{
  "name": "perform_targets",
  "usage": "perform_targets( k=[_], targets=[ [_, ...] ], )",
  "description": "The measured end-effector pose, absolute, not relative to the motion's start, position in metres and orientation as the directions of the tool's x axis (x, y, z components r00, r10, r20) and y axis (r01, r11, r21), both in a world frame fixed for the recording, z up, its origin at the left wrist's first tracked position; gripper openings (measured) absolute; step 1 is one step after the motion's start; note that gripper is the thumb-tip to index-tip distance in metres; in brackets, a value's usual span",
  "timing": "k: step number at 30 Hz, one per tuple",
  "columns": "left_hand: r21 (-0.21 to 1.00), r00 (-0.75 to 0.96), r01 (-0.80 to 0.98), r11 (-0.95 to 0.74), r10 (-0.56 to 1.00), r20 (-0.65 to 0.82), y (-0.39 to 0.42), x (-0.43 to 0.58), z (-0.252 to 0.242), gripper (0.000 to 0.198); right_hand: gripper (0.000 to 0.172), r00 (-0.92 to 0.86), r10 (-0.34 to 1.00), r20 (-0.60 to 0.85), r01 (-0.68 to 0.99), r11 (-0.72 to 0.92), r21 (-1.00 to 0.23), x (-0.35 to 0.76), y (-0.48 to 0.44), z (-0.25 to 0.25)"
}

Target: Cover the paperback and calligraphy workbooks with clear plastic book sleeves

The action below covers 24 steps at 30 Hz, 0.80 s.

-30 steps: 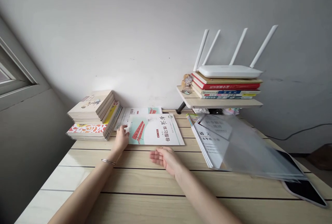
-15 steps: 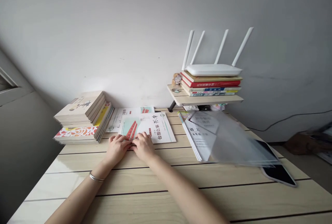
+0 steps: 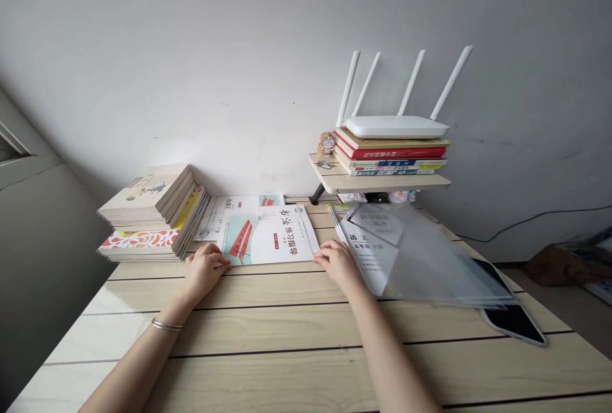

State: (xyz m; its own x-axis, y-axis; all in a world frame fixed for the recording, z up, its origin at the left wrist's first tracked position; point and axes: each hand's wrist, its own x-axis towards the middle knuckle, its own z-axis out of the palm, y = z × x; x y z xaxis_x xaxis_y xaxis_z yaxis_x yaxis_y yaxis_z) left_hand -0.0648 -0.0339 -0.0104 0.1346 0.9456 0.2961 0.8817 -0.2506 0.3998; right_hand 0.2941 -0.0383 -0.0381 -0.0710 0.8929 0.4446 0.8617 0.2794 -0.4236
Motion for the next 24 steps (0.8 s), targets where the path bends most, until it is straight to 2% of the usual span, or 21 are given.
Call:
perform_targets(
  k=[4,7,9,12,15,18,24],
  targets=[
    [0.553,-0.028,0.825,-0.119,0.968,0.249,-0.033,-0.065,-0.012,0.017,0.017,0.025,0.94,0.34,0.722,0.218,-0.656,0.293,-0.035,-0.046],
    [0.691,-0.128,0.72,-0.062,0.967,0.22,-0.028,-0.063,-0.013,0.024,0.031,0.178,0.944,0.277,0.598,0.12,-0.792,0.283,-0.031,-0.05],
    [0.743,-0.178,0.669,-0.037,0.962,0.208,-0.024,-0.06,-0.015,0.025,0.036,0.288,0.935,0.207,0.592,-0.004,-0.806,0.277,-0.026,-0.048],
    [0.744,-0.216,0.667,-0.037,0.947,0.24,-0.018,-0.055,-0.02,0.027,0.035,0.372,0.924,0.083,0.624,-0.183,-0.759,0.272,-0.014,-0.041],
    [0.772,-0.221,0.628,-0.097,0.93,0.296,-0.015,-0.055,-0.027,0.027,0.028,0.373,0.928,-0.009,0.611,-0.253,-0.75,0.273,0.004,-0.032],
    [0.852,-0.23,0.491,-0.179,0.917,0.325,-0.012,-0.058,-0.033,0.029,0.026,0.362,0.924,-0.123,0.555,-0.319,-0.768,0.275,0.024,-0.023],
    [0.967,-0.33,0.23,-0.109,0.926,0.183,-0.012,-0.059,-0.029,0.033,0.016,0.338,0.882,-0.329,0.342,-0.44,-0.83,0.276,0.043,-0.007]
  ],
)
